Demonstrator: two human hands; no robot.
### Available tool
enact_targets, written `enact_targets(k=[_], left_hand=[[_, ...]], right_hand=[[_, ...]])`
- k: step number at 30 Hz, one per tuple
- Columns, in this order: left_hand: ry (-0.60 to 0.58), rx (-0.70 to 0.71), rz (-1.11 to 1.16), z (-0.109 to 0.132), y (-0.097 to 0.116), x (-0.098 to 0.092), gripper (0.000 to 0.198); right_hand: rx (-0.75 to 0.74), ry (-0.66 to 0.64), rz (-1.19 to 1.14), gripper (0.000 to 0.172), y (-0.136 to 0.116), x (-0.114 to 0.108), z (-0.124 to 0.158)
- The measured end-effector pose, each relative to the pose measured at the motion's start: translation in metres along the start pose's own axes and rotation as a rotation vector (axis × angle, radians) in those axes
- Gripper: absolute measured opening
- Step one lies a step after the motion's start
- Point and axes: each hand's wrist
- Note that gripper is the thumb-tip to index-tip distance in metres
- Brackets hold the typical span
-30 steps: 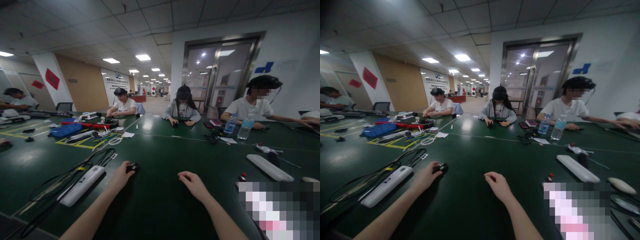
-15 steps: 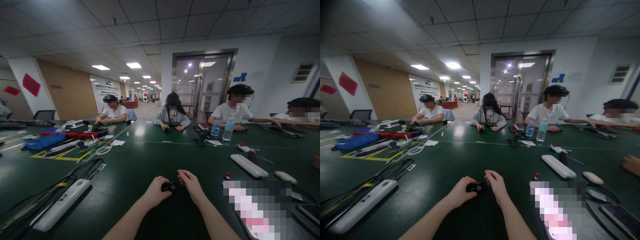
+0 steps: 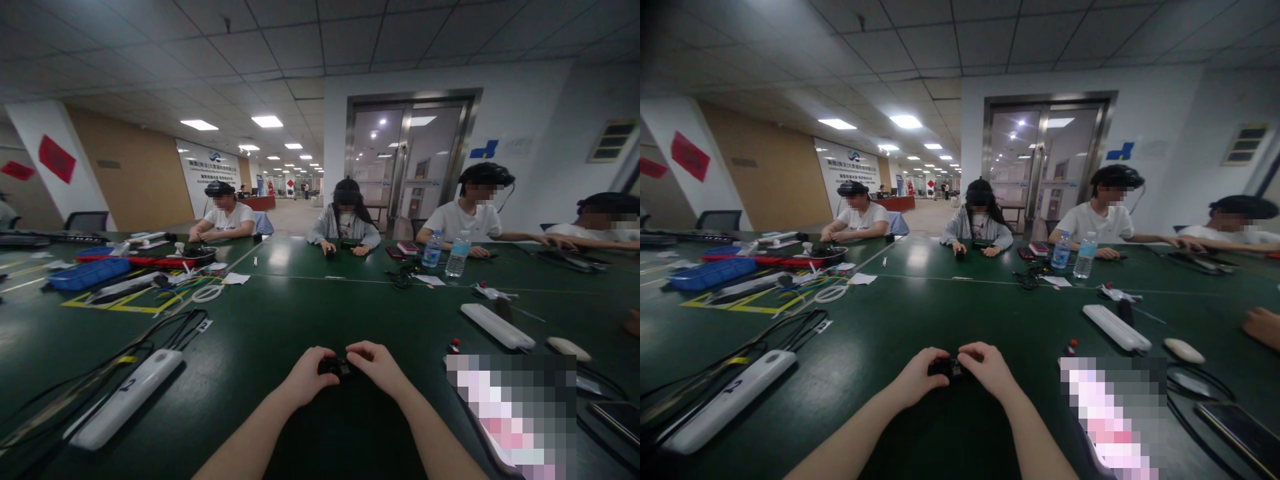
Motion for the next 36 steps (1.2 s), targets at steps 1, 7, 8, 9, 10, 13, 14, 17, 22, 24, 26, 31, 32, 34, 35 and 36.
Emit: enact_targets(k=[1, 7, 8, 9, 10, 13, 14, 17, 22, 24, 26, 31, 32, 34, 35, 36], left_hand=[[-0.001, 0.011, -0.004, 0.000, 0.000, 0.000, 0.045], [-0.008, 0.041, -0.009, -0.002, -0.001, 0.000, 0.045], [-0.006, 0.040, -0.009, -0.002, -0.001, 0.000, 0.045], [-0.005, 0.038, -0.007, -0.002, -0.002, 0.000, 0.046], [-0.005, 0.036, -0.004, -0.002, -0.002, 0.000, 0.046], [-0.012, 0.042, 0.004, -0.002, -0.003, 0.000, 0.047], [-0.015, 0.057, -0.002, -0.002, -0.003, -0.001, 0.047], [-0.021, 0.114, -0.019, -0.002, 0.000, -0.002, 0.044], [-0.029, 0.138, 0.041, -0.001, 0.000, -0.002, 0.040], [-0.022, 0.124, 0.063, -0.002, -0.002, -0.001, 0.041], [-0.019, 0.110, 0.073, -0.002, -0.004, 0.000, 0.041], [-0.020, 0.109, 0.057, -0.001, -0.002, -0.002, 0.041], [-0.023, 0.111, 0.051, 0.000, -0.001, -0.003, 0.041], [-0.038, 0.111, 0.043, 0.001, 0.001, -0.004, 0.042], [-0.047, 0.110, 0.042, 0.001, 0.001, -0.005, 0.042], [-0.052, 0.108, 0.042, 0.002, 0.002, -0.006, 0.041]], right_hand=[[-0.026, -0.022, 0.058, 0.028, -0.003, -0.001, 0.002], [-0.049, -0.111, 0.200, 0.024, -0.012, 0.001, 0.010], [-0.045, -0.116, 0.207, 0.024, -0.012, 0.002, 0.010], [-0.042, -0.116, 0.215, 0.023, -0.012, 0.003, 0.010], [-0.040, -0.112, 0.224, 0.022, -0.011, 0.004, 0.010], [-0.046, -0.104, 0.247, 0.021, -0.009, 0.005, 0.009], [-0.055, -0.104, 0.252, 0.020, -0.009, 0.006, 0.008], [-0.096, -0.098, 0.274, 0.020, -0.007, 0.006, 0.006], [-0.104, -0.073, 0.294, 0.018, -0.008, 0.008, 0.007], [-0.092, -0.065, 0.287, 0.017, -0.009, 0.008, 0.008], [-0.059, -0.049, 0.235, 0.018, -0.010, 0.009, 0.008], [0.011, 0.087, -0.177, 0.028, -0.001, 0.007, -0.003], [0.058, 0.163, -0.269, 0.032, 0.003, 0.005, -0.007], [0.155, 0.273, -0.408, 0.037, 0.013, 0.001, -0.012], [0.192, 0.312, -0.479, 0.037, 0.018, -0.002, -0.015], [0.223, 0.338, -0.551, 0.038, 0.022, -0.005, -0.017]])
Point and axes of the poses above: each hand's wrist, its own z-axis away from the middle knuckle, its own x-axis out of the palm, y = z × x, and after that the axes turned 6 degrees about x, right-handed
